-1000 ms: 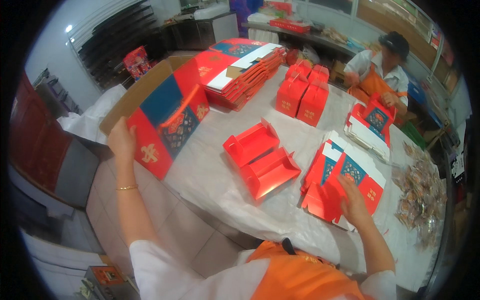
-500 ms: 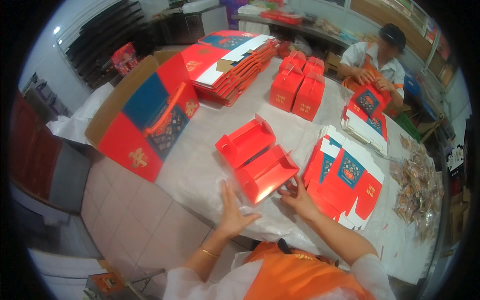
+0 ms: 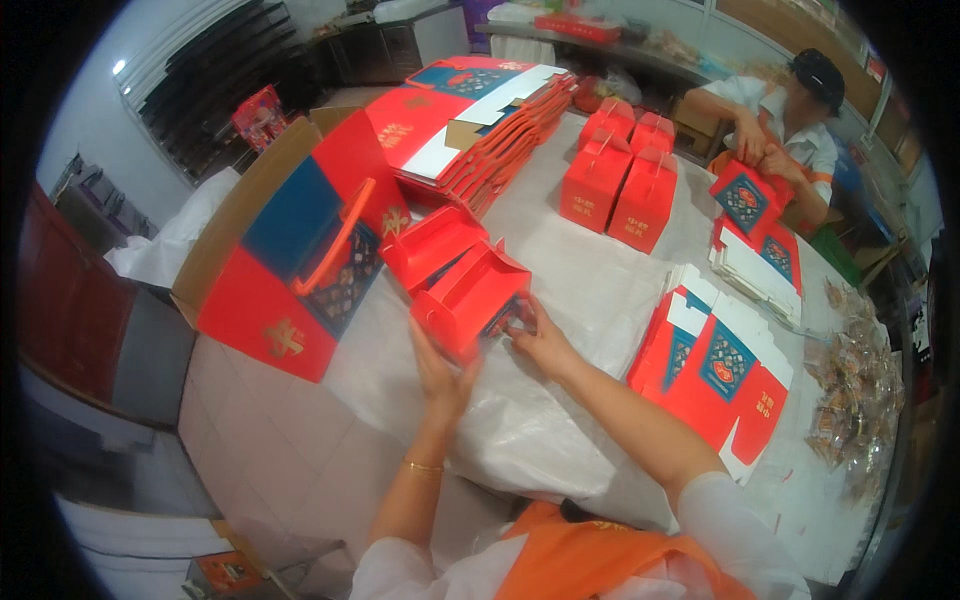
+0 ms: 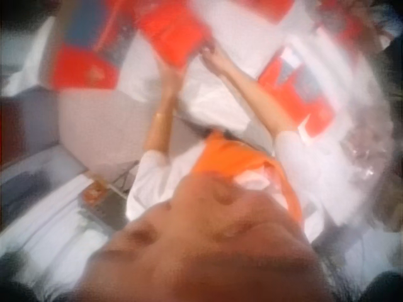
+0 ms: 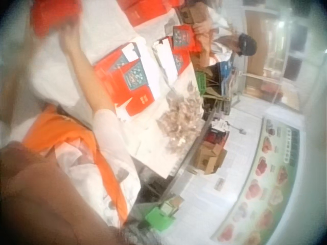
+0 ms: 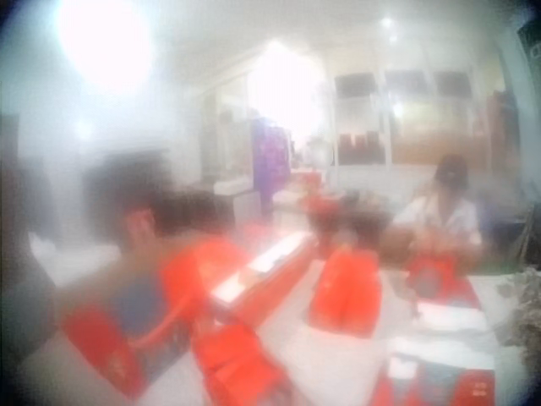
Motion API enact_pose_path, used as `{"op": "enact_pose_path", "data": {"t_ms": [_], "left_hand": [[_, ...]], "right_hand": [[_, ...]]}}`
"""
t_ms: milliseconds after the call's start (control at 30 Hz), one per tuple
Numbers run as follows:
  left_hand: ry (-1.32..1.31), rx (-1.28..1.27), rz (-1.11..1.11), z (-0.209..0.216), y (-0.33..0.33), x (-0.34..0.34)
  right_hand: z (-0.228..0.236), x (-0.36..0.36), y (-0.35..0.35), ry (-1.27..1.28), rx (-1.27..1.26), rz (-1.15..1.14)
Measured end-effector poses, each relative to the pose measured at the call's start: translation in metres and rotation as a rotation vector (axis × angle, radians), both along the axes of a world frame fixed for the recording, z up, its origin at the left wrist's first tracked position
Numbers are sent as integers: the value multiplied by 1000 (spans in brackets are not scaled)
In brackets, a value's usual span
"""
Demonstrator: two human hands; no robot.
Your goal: The person folds red cardboard boxes by hand, places packaged food items inside them, and stacks the completed boxes on a table.
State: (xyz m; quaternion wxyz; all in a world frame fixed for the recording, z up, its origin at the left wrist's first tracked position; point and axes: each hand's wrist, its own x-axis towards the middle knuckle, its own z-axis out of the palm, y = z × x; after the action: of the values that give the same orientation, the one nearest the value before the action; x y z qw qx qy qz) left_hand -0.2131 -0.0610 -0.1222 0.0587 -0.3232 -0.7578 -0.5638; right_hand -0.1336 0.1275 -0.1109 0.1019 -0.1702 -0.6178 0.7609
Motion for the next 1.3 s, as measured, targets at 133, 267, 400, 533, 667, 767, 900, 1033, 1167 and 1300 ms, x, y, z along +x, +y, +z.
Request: {"op": "enact_pose_path", "data": {"t_ms": [133, 267, 400, 533, 667, 767, 900, 1033, 1167, 1300], "left_hand": [[84, -145, 107, 2, -6, -22], [-20, -123, 226, 16, 0, 15], [323, -23, 161, 23, 13, 84], [37, -74, -451, 21, 52, 151], [34, -211, -679, 21, 107, 183], [285, -316, -761, 34, 143, 191], [509, -663, -923, 52, 192, 193], [585, -902, -1026, 63, 211, 199], [683, -904, -982, 54, 216, 165], [707, -762, -1040, 49, 223, 176]], "right_hand": [[11, -10, -4, -61, -60, -22], [8, 66, 11, -3, 58, -2], [94, 188, 26, -45, 439, -85], [81, 302, 69, -258, 1040, -522], [57, 380, 86, -588, 1213, -541], [43, 398, 77, -886, 1200, -317], [42, 399, 82, -920, 1194, -246], [48, 397, 82, -955, 1234, -219], [47, 375, 96, -720, 1320, -282], [55, 392, 88, -765, 1222, -264]]}}
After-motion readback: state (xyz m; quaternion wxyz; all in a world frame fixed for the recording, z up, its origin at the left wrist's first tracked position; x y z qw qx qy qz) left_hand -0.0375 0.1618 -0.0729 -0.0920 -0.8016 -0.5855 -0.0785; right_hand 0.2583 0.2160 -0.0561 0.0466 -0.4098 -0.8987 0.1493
